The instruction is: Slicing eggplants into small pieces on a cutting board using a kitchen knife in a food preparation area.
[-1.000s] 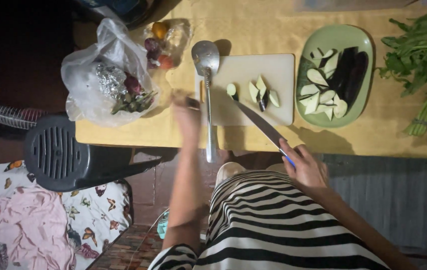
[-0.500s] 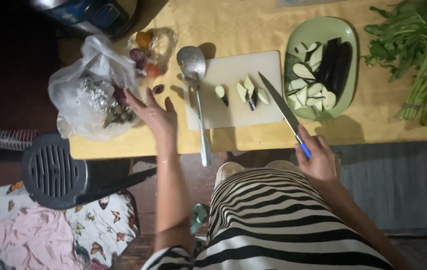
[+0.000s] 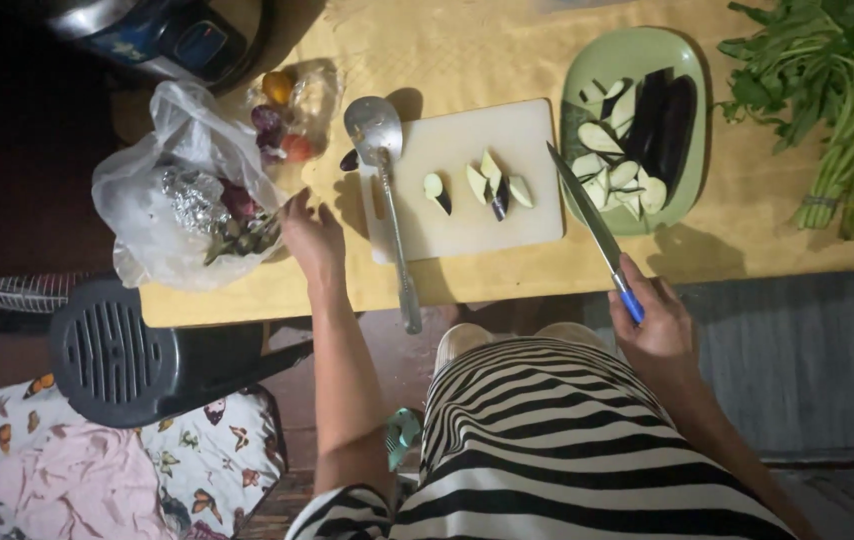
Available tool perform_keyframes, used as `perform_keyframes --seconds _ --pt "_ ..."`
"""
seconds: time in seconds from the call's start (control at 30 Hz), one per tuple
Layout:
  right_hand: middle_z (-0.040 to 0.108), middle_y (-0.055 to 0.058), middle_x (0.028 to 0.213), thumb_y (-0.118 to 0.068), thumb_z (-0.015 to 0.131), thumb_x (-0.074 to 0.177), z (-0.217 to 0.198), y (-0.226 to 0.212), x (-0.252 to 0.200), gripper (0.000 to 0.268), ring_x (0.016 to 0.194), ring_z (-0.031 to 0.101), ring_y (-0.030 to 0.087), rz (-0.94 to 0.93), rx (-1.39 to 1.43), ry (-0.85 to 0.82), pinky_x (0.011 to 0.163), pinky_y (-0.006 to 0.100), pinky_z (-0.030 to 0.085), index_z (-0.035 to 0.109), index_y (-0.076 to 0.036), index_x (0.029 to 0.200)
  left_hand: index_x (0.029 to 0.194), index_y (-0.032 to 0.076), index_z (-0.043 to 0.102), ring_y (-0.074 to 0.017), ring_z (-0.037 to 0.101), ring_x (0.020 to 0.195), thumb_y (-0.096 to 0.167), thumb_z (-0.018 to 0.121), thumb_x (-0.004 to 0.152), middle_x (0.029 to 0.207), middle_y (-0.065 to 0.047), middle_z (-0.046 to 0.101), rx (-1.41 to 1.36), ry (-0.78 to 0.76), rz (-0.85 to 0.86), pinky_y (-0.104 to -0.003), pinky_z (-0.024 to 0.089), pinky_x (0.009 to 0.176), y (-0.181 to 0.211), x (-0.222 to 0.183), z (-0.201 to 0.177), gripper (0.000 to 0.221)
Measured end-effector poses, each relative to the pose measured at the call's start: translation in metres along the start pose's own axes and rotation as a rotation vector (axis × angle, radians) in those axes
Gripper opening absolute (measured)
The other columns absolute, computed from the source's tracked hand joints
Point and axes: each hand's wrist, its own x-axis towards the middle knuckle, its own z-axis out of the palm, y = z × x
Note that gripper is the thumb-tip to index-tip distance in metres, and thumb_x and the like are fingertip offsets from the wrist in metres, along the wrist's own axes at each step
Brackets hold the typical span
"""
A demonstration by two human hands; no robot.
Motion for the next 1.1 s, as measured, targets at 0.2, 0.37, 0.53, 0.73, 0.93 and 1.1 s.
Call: perform_keyframes --seconds 0.2,0.37,0.53,0.73,0.93,1.1 --pt "0.066 0.003 0.100 -0.034 0.073 0.093 0.008 -0.003 0.008 0.053 0.091 0.071 0.029 -0.155 -0.097 0.098 0.074 0.045 0.059 0.065 -0.034 0.145 0.117 0.012 0.076 -0.0335 0.076 0.084 0.007 0.075 0.079 0.110 -0.011 0.070 0.054 -0.217 0.215 -0.047 0.063 0.074 0.021 0.025 0.030 0.039" --pt "0.066 0.004 0.097 -0.029 0.074 0.091 0.001 -0.017 0.004 0.054 0.089 0.071 0.033 -0.117 -0.031 0.091 0.071 0.047 0.057 0.066 -0.031 0.145 0.107 0.018 0.075 -0.0351 0.073 0.091 0.036 0.080 0.085 0.099 -0.008 0.068 0.133 -0.189 0.285 -0.045 0.063 0.077 0.026 0.036 0.058 0.028" --pt "0.067 0.009 0.099 -0.030 0.073 0.093 -0.009 -0.024 0.000 0.052 0.090 0.070 0.038 -0.100 -0.068 0.075 0.075 0.051 0.058 0.067 -0.029 0.144 0.104 0.019 0.070 -0.0282 0.072 0.095 0.037 0.076 0.087 0.097 -0.003 0.065 0.265 -0.221 0.221 -0.043 0.063 0.078 -0.003 0.050 0.080 0.025" --pt "0.068 0.008 0.099 -0.024 0.076 0.093 -0.004 -0.022 0.002 0.053 0.092 0.071 0.035 -0.131 -0.040 0.096 0.074 0.048 0.057 0.068 -0.026 0.146 0.103 0.018 0.071 -0.0332 0.074 0.086 0.027 0.077 0.084 0.093 -0.008 0.072 0.107 -0.089 0.120 -0.048 0.060 0.071 0.045 0.033 -0.021 0.022" --pt "0.068 0.012 0.097 -0.023 0.075 0.093 -0.003 -0.028 0.008 0.052 0.088 0.070 0.038 -0.137 -0.025 0.061 0.073 0.051 0.056 0.068 -0.024 0.144 0.100 0.026 0.076 -0.0222 0.075 0.064 0.013 0.079 0.076 0.080 -0.001 0.073 0.104 0.289 0.014 -0.032 0.062 0.055 -0.053 0.073 -0.089 0.028" --pt "0.068 0.006 0.098 -0.026 0.077 0.092 0.014 -0.009 0.016 0.053 0.090 0.071 0.032 -0.167 -0.050 0.088 0.073 0.046 0.057 0.068 -0.028 0.145 0.115 0.017 0.074 -0.0225 0.077 0.074 0.004 0.089 0.070 0.116 -0.003 0.067 0.099 0.411 0.048 -0.033 0.067 0.068 -0.050 0.055 -0.109 0.050"
